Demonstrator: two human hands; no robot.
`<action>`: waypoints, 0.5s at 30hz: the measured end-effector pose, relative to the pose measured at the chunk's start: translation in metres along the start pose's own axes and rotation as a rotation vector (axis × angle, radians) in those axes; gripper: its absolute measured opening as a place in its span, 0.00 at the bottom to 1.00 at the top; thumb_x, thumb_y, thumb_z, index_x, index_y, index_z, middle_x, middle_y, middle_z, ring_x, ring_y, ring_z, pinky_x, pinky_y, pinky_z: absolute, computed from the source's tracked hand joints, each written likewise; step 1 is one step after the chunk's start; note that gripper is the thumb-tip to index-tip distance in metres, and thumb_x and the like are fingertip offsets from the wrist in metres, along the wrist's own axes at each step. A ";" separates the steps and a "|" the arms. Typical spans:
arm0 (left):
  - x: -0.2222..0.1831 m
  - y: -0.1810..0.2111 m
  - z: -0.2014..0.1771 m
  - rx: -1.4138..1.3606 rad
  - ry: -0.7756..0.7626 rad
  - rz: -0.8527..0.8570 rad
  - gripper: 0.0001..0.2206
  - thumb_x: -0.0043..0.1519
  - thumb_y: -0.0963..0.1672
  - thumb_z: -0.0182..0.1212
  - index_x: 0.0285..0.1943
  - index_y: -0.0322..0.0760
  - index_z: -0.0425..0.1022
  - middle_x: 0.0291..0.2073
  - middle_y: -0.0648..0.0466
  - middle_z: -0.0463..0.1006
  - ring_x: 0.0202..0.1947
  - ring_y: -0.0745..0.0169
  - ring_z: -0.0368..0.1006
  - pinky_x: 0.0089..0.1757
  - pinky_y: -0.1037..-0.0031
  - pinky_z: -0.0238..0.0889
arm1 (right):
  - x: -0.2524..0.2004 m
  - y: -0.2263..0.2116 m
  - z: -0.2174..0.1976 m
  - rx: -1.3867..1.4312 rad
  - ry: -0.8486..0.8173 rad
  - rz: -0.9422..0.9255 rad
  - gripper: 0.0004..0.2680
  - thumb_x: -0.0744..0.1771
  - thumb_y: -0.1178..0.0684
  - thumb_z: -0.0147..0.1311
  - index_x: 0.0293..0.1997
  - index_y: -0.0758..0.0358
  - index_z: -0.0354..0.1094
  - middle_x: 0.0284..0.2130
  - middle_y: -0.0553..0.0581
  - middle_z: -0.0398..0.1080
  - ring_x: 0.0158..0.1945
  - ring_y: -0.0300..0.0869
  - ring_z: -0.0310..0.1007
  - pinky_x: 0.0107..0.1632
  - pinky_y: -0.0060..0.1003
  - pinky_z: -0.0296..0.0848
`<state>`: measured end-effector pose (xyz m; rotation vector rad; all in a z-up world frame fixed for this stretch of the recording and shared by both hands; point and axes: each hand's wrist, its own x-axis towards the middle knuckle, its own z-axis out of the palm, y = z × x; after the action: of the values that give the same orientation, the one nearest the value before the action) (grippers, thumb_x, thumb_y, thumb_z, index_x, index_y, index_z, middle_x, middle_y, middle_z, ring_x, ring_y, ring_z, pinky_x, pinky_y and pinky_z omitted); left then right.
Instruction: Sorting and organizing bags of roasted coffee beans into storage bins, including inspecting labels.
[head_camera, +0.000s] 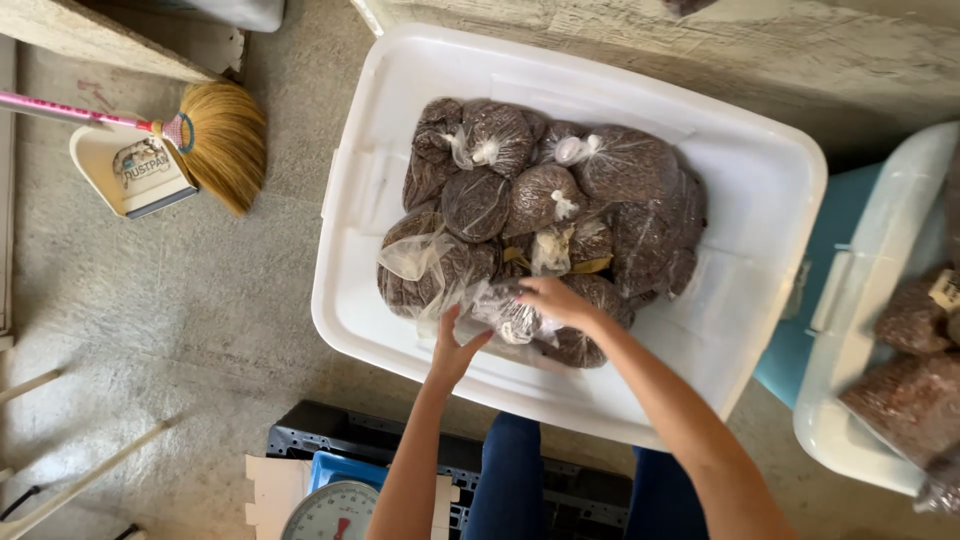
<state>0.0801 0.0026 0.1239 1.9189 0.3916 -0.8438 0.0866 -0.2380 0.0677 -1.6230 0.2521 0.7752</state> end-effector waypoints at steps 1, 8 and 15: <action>-0.006 0.018 0.000 0.003 -0.006 0.004 0.44 0.52 0.53 0.76 0.75 0.41 0.56 0.72 0.37 0.58 0.73 0.29 0.50 0.70 0.45 0.43 | -0.005 -0.024 -0.018 0.002 0.007 0.001 0.10 0.68 0.54 0.50 0.46 0.68 0.75 0.40 0.69 0.76 0.41 0.56 0.74 0.45 0.52 0.68; -0.018 0.102 0.027 -0.443 -0.329 0.231 0.38 0.41 0.38 0.83 0.63 0.36 0.68 0.55 0.47 0.74 0.58 0.53 0.66 0.57 0.58 0.64 | -0.047 -0.154 -0.108 0.086 -0.105 0.002 0.12 0.64 0.51 0.56 0.49 0.64 0.77 0.41 0.59 0.73 0.48 0.51 0.68 0.51 0.49 0.61; -0.053 0.160 0.069 -0.883 -0.197 0.107 0.12 0.55 0.38 0.74 0.47 0.37 0.81 0.36 0.52 0.81 0.39 0.61 0.79 0.42 0.70 0.72 | -0.073 -0.175 -0.138 -0.035 0.059 0.004 0.11 0.66 0.45 0.60 0.42 0.64 0.76 0.37 0.59 0.72 0.44 0.49 0.73 0.46 0.44 0.70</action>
<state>0.1094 -0.1299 0.2452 1.0213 0.4398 -0.6265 0.1778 -0.3483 0.2529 -1.6805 0.2856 0.7392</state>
